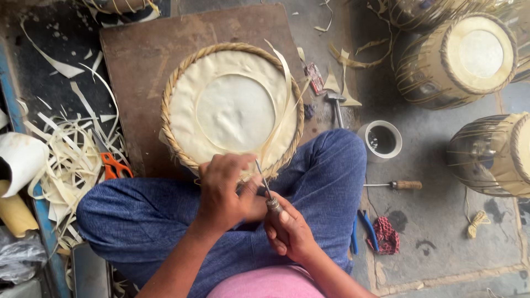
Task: The person is repairing a traditional drum by weaving a strip of material around the rim. They use a pointed tool to pull the strip through the existing weave, tightening it to secure the drumhead. The process involves repetitive pulling and adjusting of the strip around the drum's circumference.
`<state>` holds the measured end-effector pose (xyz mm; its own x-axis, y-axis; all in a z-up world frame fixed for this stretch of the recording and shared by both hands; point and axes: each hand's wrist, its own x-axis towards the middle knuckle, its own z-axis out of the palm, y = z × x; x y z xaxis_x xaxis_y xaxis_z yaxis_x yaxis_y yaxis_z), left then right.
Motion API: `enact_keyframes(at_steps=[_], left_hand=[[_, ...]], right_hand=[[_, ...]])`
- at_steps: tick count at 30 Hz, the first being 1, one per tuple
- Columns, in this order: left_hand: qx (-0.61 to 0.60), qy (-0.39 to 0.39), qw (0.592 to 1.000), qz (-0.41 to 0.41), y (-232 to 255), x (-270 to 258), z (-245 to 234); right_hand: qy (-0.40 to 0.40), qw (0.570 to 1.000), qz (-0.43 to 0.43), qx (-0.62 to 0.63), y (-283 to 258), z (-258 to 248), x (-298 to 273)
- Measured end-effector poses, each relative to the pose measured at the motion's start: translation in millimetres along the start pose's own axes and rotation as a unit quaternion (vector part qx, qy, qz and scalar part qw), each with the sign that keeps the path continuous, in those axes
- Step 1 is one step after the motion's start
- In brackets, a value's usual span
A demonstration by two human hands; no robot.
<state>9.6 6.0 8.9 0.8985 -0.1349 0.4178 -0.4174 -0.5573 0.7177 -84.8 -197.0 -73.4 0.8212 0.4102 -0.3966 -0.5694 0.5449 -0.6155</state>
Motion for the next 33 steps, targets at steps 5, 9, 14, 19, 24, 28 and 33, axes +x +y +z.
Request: enact_keyframes(at_steps=[5, 9, 14, 19, 24, 28, 33], left_hand=[[0.036, -0.053, 0.997, -0.044, -20, 49, 12], [-0.005, -0.142, 0.989, -0.029, -15, 78, 21], [-0.181, -0.075, 0.976, -0.093, -25, 69, 10], [-0.365, -0.1, 0.907, -0.186, -26, 41, 8], [-0.371, -0.1, 0.91, -0.156, -10, 33, 6], [-0.208, -0.063, 0.976, -0.026, 7, 30, -3], [0.033, -0.034, 0.979, 0.2, 24, 36, -12]], right_hand=[[-0.029, 0.999, 0.009, -0.017, 0, -8, 1], [-0.04, 0.997, 0.015, -0.069, -15, -5, 0], [0.014, 0.927, -0.119, -0.356, -49, 15, -8], [0.008, 0.764, -0.308, -0.568, -104, 49, 1], [0.116, 0.898, -0.205, -0.372, -125, 56, 48], [-0.032, 0.984, -0.106, -0.138, -125, 37, 47], [-0.038, 0.992, 0.065, -0.103, -126, 52, -4]])
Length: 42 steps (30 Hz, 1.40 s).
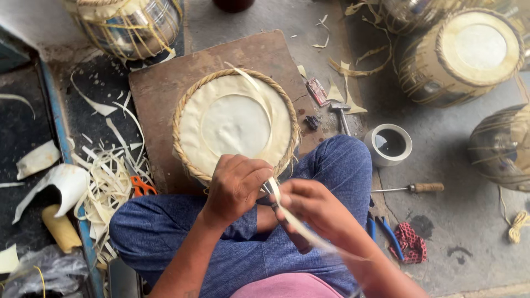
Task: The person is repairing a traditional drum by weaving a strip of material around the rim. They use a pointed tool to pull the strip through the existing weave, tightening it to secure the drumhead. The process involves repetitive pulling and adjusting of the strip around the drum's circumference.
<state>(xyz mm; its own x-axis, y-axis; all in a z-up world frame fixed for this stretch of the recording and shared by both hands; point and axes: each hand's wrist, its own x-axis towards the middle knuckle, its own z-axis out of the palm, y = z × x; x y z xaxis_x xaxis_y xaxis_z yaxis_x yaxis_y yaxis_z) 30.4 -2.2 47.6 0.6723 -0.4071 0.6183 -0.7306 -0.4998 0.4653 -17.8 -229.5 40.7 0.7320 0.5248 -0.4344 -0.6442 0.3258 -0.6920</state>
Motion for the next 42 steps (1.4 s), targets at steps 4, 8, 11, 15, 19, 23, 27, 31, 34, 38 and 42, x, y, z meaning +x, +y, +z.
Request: enact_keyframes(at_steps=[4, 8, 11, 15, 19, 23, 27, 31, 34, 38, 42], left_hand=[[0.015, 0.041, 0.999, -0.018, -5, -2, 4], [0.017, 0.11, 0.99, -0.084, -7, -12, 18], [-0.104, 0.134, 0.976, -0.135, 27, -26, 38], [-0.274, 0.036, 0.941, -0.198, 74, -33, 36], [-0.238, 0.076, 0.936, -0.247, 72, -27, 5], [-0.258, 0.028, 0.937, -0.234, 79, -21, 3], [-0.225, 0.041, 0.933, -0.278, 82, -26, 7], [-0.154, 0.068, 0.933, -0.319, 65, -28, 8], [-0.145, 0.081, 0.937, -0.306, 53, -30, 4], [-0.147, 0.094, 0.935, -0.308, 42, -27, 2], [0.005, 0.094, 0.966, -0.24, 18, -29, 0]], right_hand=[[-0.061, 0.991, -0.075, -0.092, 6, -11, -46], [0.087, 0.987, -0.046, -0.125, 23, -31, -75], [0.167, 0.971, -0.138, -0.101, 30, -29, -75], [0.145, 0.905, -0.22, -0.333, 21, 0, -45], [0.128, 0.913, -0.156, -0.355, 10, 27, -37], [0.123, 0.827, -0.307, -0.455, 7, 26, -36], [0.084, 0.963, -0.16, -0.201, 29, 3, -33], [0.187, 0.934, -0.219, -0.211, 39, -21, -27], [0.24, 0.887, -0.161, -0.361, 32, -18, -25], [0.175, 0.851, -0.191, -0.457, 30, 9, -22], [0.133, 0.888, -0.061, -0.437, 43, 19, -12]])
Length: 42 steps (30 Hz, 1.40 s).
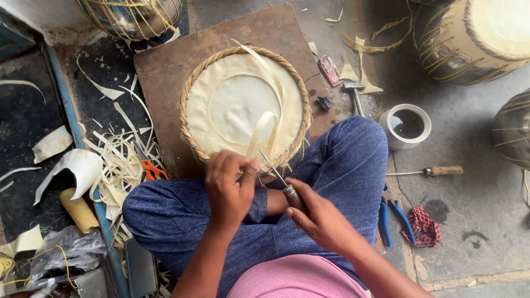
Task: The person is repairing a traditional drum by weaving a strip of material around the rim. They use a pointed tool to pull the strip through the existing weave, tightening it to secure the drumhead. The process involves repetitive pulling and adjusting of the strip around the drum's circumference.
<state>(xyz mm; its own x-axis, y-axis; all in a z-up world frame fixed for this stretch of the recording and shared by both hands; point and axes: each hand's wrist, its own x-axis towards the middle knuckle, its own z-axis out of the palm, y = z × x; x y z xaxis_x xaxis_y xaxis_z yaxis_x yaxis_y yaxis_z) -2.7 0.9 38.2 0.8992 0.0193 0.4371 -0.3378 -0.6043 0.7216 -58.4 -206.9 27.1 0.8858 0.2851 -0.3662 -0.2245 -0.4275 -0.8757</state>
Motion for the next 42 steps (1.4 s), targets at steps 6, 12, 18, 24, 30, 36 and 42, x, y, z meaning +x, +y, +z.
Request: enact_keyframes(at_steps=[6, 12, 18, 24, 30, 36, 42], left_hand=[[0.014, 0.02, 1.0, 0.001, -27, 2, 9], [0.016, 0.033, 0.999, -0.005, -31, 0, 15], [0.081, 0.034, 0.996, 0.001, -32, -1, 30], [0.11, 0.051, 0.993, 0.016, -20, -7, 44], [0.07, 0.065, 0.995, -0.001, -22, -11, 44], [0.08, 0.067, 0.995, -0.007, -23, -11, 46], [0.088, 0.07, 0.994, 0.003, -20, -11, 47]], right_hand=[[-0.053, 0.978, 0.042, 0.197, 36, 19, 12], [-0.078, 0.964, 0.019, 0.253, 50, 21, 15], [-0.088, 0.964, 0.031, 0.25, 47, 18, 16], [-0.151, 0.936, 0.045, 0.314, 41, 11, 21], [-0.18, 0.919, 0.014, 0.349, 40, 7, 27], [0.056, 0.989, -0.125, 0.048, 17, 4, 31], [0.155, 0.941, -0.227, -0.196, -34, -13, 70]])
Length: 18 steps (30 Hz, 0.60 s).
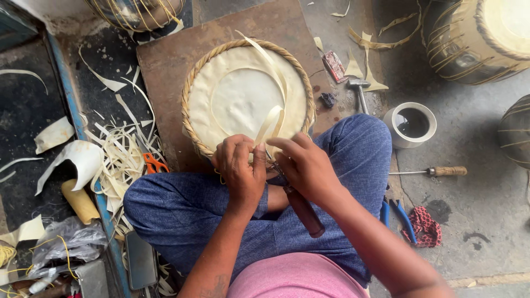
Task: The person is repairing a traditional drum by weaving a strip of material around the rim. They use a pointed tool to pull the strip through the existing weave, tightening it to secure the drumhead. The process involves repetitive pulling and adjusting of the strip around the drum's circumference.
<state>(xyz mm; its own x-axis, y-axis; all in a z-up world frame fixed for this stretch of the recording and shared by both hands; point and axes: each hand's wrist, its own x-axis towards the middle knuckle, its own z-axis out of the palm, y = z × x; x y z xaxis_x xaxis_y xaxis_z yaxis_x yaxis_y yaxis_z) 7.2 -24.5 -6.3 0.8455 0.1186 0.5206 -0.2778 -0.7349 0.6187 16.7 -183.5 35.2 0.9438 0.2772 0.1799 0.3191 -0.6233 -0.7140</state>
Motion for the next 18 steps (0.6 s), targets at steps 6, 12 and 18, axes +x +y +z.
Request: enact_keyframes(at_steps=[6, 12, 18], left_hand=[[0.006, -0.012, 1.0, 0.003, -3, 0, -1], [-0.009, -0.016, 1.0, 0.001, 0, 1, -4], [0.002, -0.025, 1.0, -0.006, -5, -1, -2]], right_hand=[[-0.031, 0.994, -0.053, -0.088, -4, 5, 20], [-0.027, 0.982, -0.116, -0.147, 14, 13, 19], [0.001, 0.979, -0.171, -0.107, 20, 11, 15]])
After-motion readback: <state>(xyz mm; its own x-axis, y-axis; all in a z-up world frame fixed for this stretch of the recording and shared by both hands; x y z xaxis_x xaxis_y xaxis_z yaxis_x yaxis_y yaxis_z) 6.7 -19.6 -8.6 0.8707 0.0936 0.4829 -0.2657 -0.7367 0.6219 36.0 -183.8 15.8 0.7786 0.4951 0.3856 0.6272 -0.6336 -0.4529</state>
